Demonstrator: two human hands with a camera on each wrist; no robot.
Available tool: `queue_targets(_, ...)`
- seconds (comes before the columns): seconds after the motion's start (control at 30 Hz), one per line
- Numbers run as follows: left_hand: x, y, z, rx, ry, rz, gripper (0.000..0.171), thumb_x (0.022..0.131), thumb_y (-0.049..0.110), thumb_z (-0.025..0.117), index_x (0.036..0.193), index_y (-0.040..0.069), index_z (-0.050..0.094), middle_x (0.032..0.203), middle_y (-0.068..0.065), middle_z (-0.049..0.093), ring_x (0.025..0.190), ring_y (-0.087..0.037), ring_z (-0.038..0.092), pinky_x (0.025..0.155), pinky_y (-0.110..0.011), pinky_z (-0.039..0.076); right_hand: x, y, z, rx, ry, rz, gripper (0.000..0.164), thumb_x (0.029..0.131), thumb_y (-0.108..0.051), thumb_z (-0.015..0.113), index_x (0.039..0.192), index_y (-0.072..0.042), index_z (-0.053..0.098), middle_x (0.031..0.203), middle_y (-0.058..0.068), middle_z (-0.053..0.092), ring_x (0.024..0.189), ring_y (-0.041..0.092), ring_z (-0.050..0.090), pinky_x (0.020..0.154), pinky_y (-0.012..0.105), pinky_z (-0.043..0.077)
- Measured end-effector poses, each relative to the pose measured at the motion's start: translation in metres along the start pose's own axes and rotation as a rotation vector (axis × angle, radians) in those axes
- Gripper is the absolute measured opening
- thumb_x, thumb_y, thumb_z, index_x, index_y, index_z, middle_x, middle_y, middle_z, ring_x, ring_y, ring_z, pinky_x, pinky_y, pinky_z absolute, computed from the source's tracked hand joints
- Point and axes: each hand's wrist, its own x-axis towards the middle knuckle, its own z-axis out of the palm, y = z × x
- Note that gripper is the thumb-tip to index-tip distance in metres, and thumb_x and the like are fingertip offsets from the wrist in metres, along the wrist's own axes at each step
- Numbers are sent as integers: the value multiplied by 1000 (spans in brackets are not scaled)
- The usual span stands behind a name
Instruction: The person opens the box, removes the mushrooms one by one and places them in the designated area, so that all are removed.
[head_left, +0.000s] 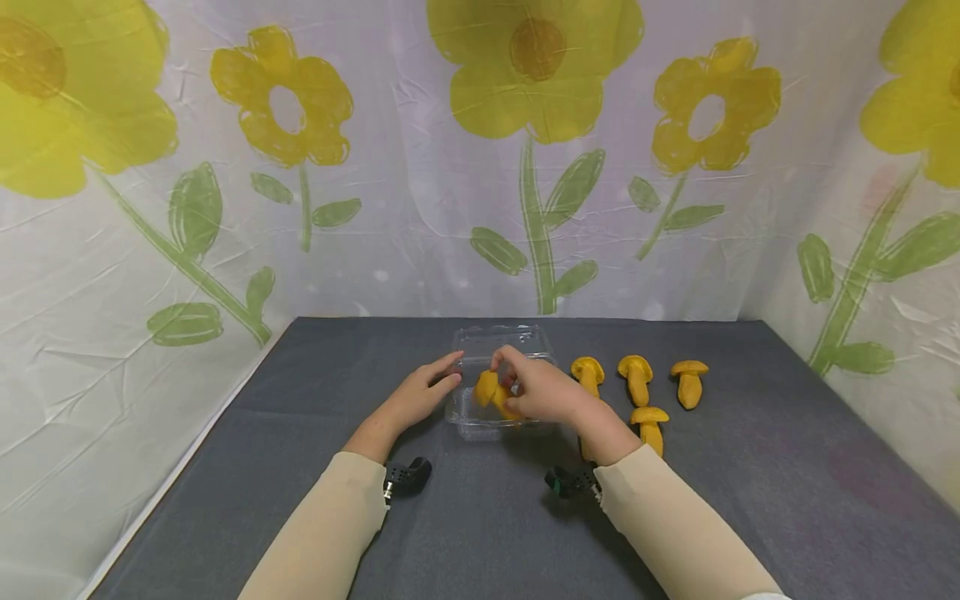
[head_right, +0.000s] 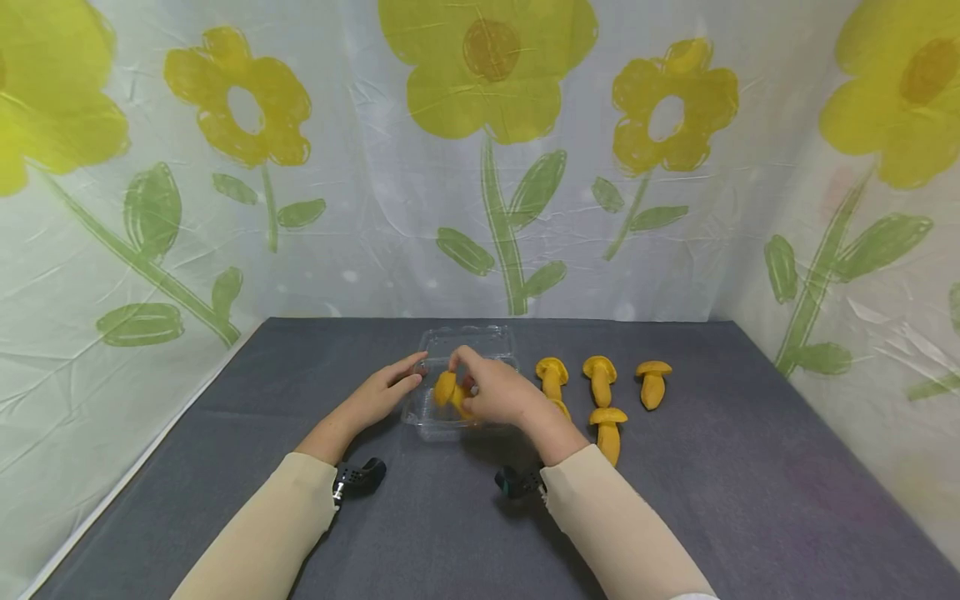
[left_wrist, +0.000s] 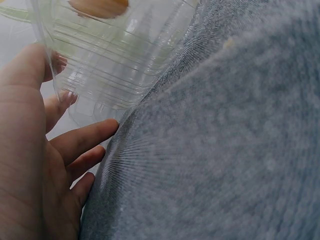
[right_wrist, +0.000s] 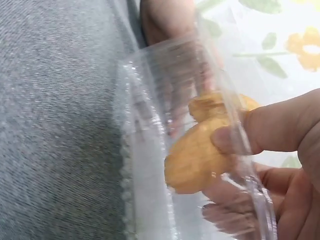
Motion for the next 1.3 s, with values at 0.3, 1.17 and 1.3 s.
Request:
queue_targets(0.3,-2,2,0,24,12,-13,55,110,28,52,161,15,38,144,-16,58,134,-35,53,108,-57,43,-5,-1,-14,-22,13,-7,55,94,2,67,143,-18,51,95,8,53,66,18,49,61,32,41)
queue_targets(1.17,-1,1,1,31,18,-2,54,110,27,52,160,14,39,144,-18,58,135,-36,52,109,-57,42,-23,-4,-43,208,-50,94,47,92,5,67,127,-15,43,108,12,58,89,26,62,77,39,52)
queue_targets(1.3,-1,1,1,33,17,6,54,110,27,52,160,14,39,145,-18,57,136,-36,52,109,-57,42,-27,-3,-48,245,-65,107,42,93,4,67,123,-13,43,107,13,59,90,28,61,76,39,49)
